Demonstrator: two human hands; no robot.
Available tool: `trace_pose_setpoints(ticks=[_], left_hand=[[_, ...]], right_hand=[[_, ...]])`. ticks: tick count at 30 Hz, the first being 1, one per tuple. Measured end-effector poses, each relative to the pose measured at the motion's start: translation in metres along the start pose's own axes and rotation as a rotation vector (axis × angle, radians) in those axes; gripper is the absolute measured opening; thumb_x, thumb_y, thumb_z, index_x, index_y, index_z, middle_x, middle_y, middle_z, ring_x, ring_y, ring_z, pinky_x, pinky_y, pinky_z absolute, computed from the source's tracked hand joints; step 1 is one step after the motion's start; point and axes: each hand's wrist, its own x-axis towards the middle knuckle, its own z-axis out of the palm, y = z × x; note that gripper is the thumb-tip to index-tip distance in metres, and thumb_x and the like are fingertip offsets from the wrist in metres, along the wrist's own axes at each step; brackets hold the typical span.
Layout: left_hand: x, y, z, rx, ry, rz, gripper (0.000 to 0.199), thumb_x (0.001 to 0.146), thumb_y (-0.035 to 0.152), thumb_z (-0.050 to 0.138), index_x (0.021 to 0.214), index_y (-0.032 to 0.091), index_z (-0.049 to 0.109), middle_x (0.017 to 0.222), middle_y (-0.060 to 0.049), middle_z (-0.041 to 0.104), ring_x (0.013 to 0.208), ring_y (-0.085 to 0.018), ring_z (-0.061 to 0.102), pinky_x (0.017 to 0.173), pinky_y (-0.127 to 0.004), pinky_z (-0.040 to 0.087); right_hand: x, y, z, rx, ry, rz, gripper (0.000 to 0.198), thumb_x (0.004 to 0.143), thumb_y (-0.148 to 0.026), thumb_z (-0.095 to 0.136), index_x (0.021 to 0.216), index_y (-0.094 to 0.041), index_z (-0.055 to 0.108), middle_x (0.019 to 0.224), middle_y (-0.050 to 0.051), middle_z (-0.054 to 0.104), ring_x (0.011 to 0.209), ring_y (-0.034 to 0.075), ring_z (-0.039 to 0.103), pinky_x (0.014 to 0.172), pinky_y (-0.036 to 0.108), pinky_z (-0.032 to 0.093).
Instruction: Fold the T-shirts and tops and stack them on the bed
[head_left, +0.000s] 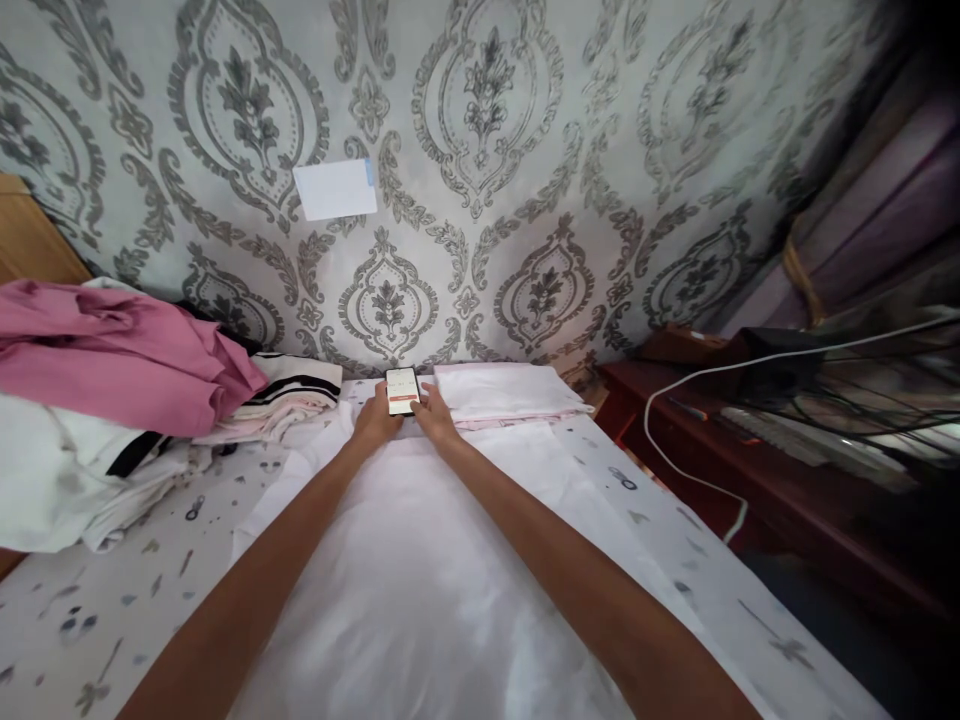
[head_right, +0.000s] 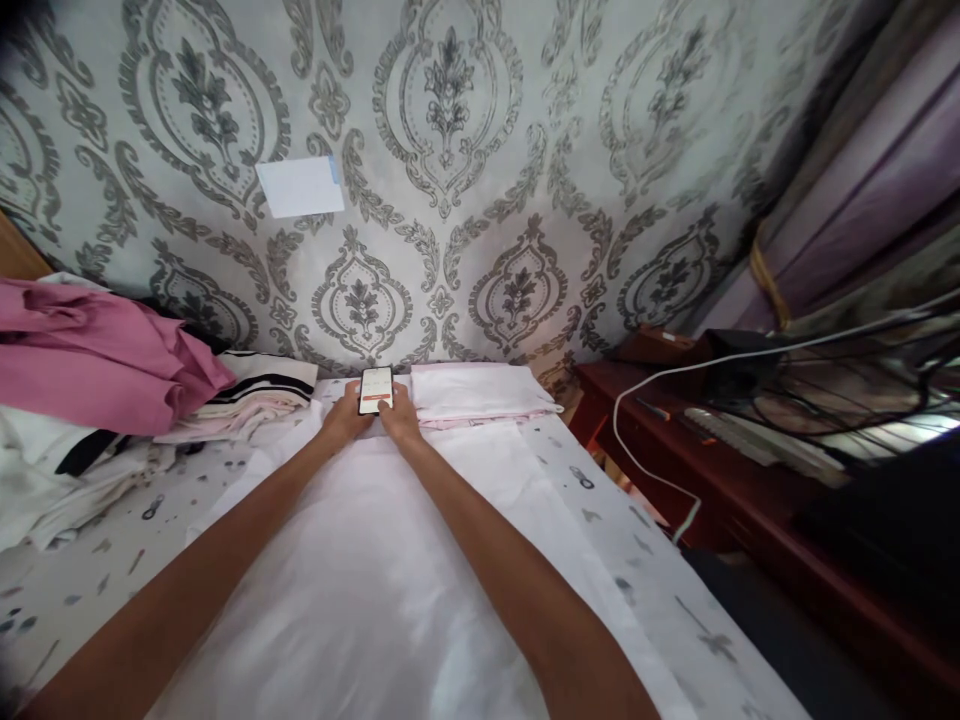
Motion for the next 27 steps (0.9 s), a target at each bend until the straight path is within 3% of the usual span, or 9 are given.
trace_pose_setpoints(ticks=[5, 10, 12, 15, 20, 24, 27], left_hand=[[-0.003, 0.007, -0.003, 0.008, 0.022, 0.025, 0.067, 0.079, 0.024, 0.066, 0.138, 0.023, 0.035, 0.118, -0.011, 0.071, 0.109, -0.029, 0.066, 0.087, -0.039, 0.052], [-0.026, -0.008, -0.046, 0.024, 0.138, 0.132, 0.042, 0.088, 0.023, 0.054, 0.129, 0.021, 0.048, 0.135, -0.01, 0.059, 0.129, -0.026, 0.052, 0.108, -0.04, 0.042], [-0.04, -0.022, -0.066, 0.099, 0.19, 0.121, 0.034, 0.09, 0.02, 0.047, 0.123, 0.02, 0.054, 0.132, -0.01, 0.059, 0.128, -0.025, 0.051, 0.11, -0.04, 0.039], [-0.058, -0.044, -0.086, 0.231, 0.169, 0.0, 0.027, 0.087, 0.018, 0.046, 0.112, 0.018, 0.059, 0.118, -0.011, 0.064, 0.117, -0.025, 0.057, 0.102, -0.038, 0.044], [-0.081, -0.068, -0.094, 0.279, 0.066, -0.182, 0.018, 0.089, 0.03, 0.052, 0.101, 0.019, 0.059, 0.094, -0.006, 0.068, 0.096, -0.024, 0.064, 0.082, -0.033, 0.048], [-0.098, -0.072, -0.099, 0.297, 0.019, -0.285, 0.024, 0.086, 0.045, 0.059, 0.095, 0.022, 0.058, 0.087, -0.003, 0.067, 0.088, -0.024, 0.065, 0.071, -0.03, 0.044], [-0.107, -0.071, -0.105, 0.311, -0.009, -0.287, 0.018, 0.085, 0.04, 0.06, 0.083, 0.022, 0.056, 0.088, -0.002, 0.067, 0.088, -0.023, 0.063, 0.067, -0.03, 0.039]], right_hand=[[-0.001, -0.001, -0.009, 0.054, 0.0, 0.043, 0.054, 0.092, -0.017, 0.037, 0.146, -0.018, 0.038, 0.124, 0.009, 0.069, 0.104, 0.019, 0.067, 0.087, 0.031, 0.053], [-0.035, -0.017, -0.023, -0.004, -0.012, -0.051, 0.044, 0.094, -0.018, 0.038, 0.135, -0.017, 0.052, 0.133, 0.011, 0.061, 0.117, 0.022, 0.059, 0.1, 0.033, 0.045], [-0.051, -0.027, -0.026, -0.05, -0.06, -0.109, 0.037, 0.095, -0.018, 0.04, 0.126, -0.018, 0.06, 0.13, 0.01, 0.062, 0.119, 0.02, 0.056, 0.102, 0.03, 0.042], [-0.063, -0.045, -0.021, -0.137, -0.158, -0.134, 0.029, 0.098, -0.022, 0.041, 0.111, -0.02, 0.067, 0.12, 0.01, 0.066, 0.116, 0.022, 0.057, 0.098, 0.031, 0.043], [-0.05, -0.068, 0.0, -0.231, -0.231, -0.022, 0.026, 0.094, -0.035, 0.052, 0.098, -0.017, 0.07, 0.116, 0.015, 0.068, 0.113, 0.031, 0.06, 0.09, 0.039, 0.047], [-0.033, -0.074, 0.013, -0.223, -0.262, 0.063, 0.013, 0.078, -0.02, 0.066, 0.09, -0.018, 0.07, 0.108, 0.012, 0.07, 0.105, 0.029, 0.064, 0.082, 0.036, 0.05], [-0.027, -0.074, 0.019, -0.155, -0.245, 0.089, 0.017, 0.072, -0.011, 0.064, 0.086, -0.02, 0.067, 0.102, 0.008, 0.071, 0.099, 0.025, 0.065, 0.078, 0.032, 0.049]])
